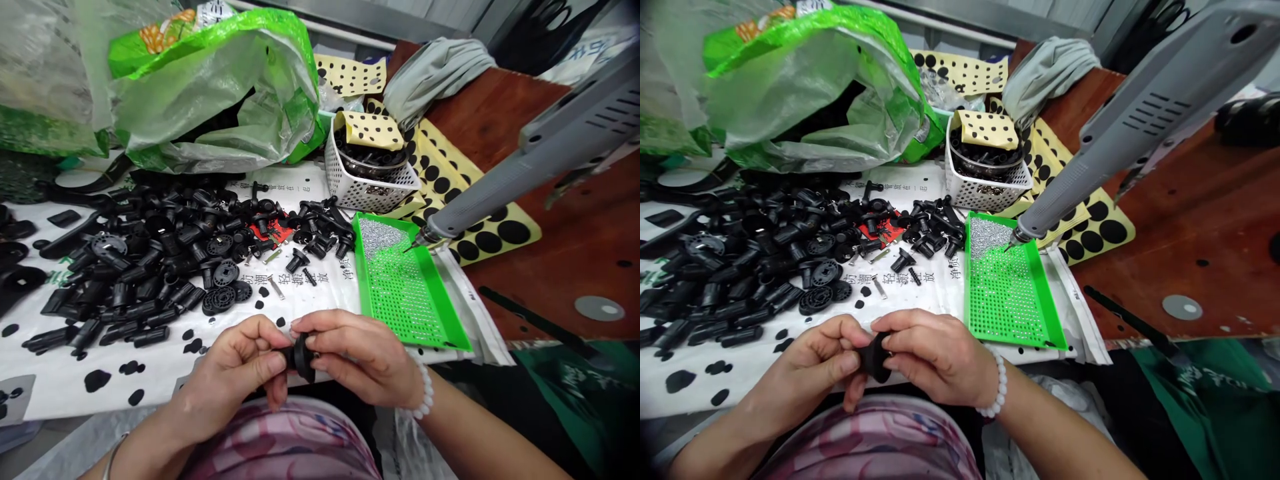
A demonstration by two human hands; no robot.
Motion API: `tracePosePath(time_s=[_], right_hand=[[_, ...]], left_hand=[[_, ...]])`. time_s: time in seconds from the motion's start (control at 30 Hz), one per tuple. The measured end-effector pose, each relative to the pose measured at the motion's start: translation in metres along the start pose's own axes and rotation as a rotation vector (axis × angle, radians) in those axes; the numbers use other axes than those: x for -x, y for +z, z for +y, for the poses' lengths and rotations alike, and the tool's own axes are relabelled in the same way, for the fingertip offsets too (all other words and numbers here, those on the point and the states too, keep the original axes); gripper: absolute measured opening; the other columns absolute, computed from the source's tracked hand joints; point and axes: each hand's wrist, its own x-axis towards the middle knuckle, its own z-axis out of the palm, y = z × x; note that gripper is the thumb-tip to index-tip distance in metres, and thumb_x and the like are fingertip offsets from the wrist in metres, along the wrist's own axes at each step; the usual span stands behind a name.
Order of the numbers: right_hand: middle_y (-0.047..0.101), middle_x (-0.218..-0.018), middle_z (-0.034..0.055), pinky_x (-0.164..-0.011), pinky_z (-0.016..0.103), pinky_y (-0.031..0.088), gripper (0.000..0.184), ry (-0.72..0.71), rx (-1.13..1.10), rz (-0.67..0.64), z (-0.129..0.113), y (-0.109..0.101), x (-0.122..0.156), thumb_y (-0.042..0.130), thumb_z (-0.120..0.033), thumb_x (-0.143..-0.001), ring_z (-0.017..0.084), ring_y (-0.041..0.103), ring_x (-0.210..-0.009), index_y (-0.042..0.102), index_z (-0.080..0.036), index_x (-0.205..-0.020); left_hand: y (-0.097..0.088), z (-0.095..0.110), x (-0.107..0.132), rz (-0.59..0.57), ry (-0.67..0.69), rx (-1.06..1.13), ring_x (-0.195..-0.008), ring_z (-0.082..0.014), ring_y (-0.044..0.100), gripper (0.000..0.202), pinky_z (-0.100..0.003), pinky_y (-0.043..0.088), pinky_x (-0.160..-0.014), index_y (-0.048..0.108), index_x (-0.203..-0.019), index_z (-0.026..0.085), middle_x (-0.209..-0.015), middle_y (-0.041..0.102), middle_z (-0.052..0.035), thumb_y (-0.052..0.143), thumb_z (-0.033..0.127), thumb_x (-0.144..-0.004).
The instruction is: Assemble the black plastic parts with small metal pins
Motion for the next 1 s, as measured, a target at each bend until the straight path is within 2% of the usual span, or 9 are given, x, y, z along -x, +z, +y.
tracePosePath(time_s=[0.1,0.2,0.33,0.5,0.63,0.73,0.87,1.0], right_hand=[[0.067,-0.109,0.0185,-0.083,0.024,0.054,0.013,-0.093,0.122,-0.036,-0.001,0.0,0.003,0.055,-0.01,-0.087,0.017,0.063,-0.104,0.059,-0.009,-0.099],[0.066,-0.111,0.0182,-0.084,0.024,0.054,0.014,-0.122,0.176,-0.054,0.0,0.003,0.004,0.054,-0.01,-0.087,0.016,0.064,-0.103,0.058,-0.009,-0.1],[0.067,-0.109,0.0181,-0.077,0.024,0.056,0.013,-0.038,0.098,-0.028,0.008,0.007,0.005,0.052,-0.012,-0.088,0.017,0.066,-0.098,0.059,-0.011,-0.098],[0.066,-0.108,0.0174,-0.084,0.029,0.054,0.014,0.06,-0.014,0.04,0.012,0.008,0.005,0.054,-0.012,-0.088,0.018,0.063,-0.102,0.062,-0.012,-0.1],[0.066,-0.102,0.0132,-0.074,0.028,0.057,0.025,0.229,-0.139,0.147,0.005,0.013,0.006,0.066,-0.024,-0.082,0.019,0.065,-0.091,0.061,-0.014,-0.105],[0.065,-0.102,0.0108,-0.071,0.028,0.058,0.028,0.326,-0.227,0.179,0.002,0.019,0.01,0.067,-0.02,-0.08,0.017,0.066,-0.085,0.06,-0.016,-0.106],[0.062,-0.108,0.0107,-0.077,0.03,0.058,0.03,0.351,-0.343,0.25,0.004,0.022,0.018,0.066,-0.014,-0.079,0.018,0.065,-0.092,0.059,-0.017,-0.108],[0.061,-0.109,0.0102,-0.078,0.031,0.058,0.031,0.353,-0.355,0.342,0.007,0.021,0.024,0.067,-0.012,-0.078,0.019,0.064,-0.095,0.06,-0.019,-0.107]], left_hand=[[0.0,-0.002,-0.001,-0.022,-0.097,0.132,-0.038,-0.0085,0.056,0.03,-0.015,0.041,-0.038,0.054,-0.083,0.018,-0.055,0.066,0.0011,0.073,0.039,-0.073],[-0.001,-0.004,-0.001,-0.004,-0.102,0.129,-0.037,-0.0077,0.055,0.026,-0.015,0.042,-0.039,0.055,-0.082,0.017,-0.049,0.063,0.0033,0.071,0.037,-0.075],[-0.003,-0.006,0.001,0.051,0.023,-0.026,-0.047,-0.0085,0.06,0.022,-0.017,0.047,-0.05,0.055,-0.086,0.017,-0.056,0.068,0.0006,0.068,0.033,-0.079],[-0.002,-0.006,-0.002,0.099,0.038,-0.097,-0.044,-0.0084,0.057,0.026,-0.018,0.044,-0.046,0.055,-0.086,0.017,-0.055,0.066,0.0009,0.069,0.037,-0.077],[0.006,-0.002,-0.006,0.197,0.088,-0.163,-0.046,-0.008,0.056,0.029,-0.018,0.045,-0.049,0.056,-0.089,0.016,-0.054,0.064,0.0023,0.071,0.036,-0.074],[0.009,0.001,-0.006,0.222,0.116,-0.203,-0.051,-0.0086,0.057,0.029,-0.019,0.047,-0.052,0.057,-0.09,0.015,-0.056,0.064,0.002,0.072,0.033,-0.073],[0.005,0.002,-0.005,0.238,0.114,-0.234,-0.051,-0.0095,0.057,0.027,-0.02,0.046,-0.053,0.057,-0.093,0.015,-0.058,0.064,0.0014,0.07,0.032,-0.075],[-0.002,0.001,-0.004,0.252,0.128,-0.245,-0.051,-0.0097,0.056,0.026,-0.02,0.046,-0.053,0.057,-0.094,0.016,-0.057,0.064,0.0012,0.067,0.032,-0.077]])
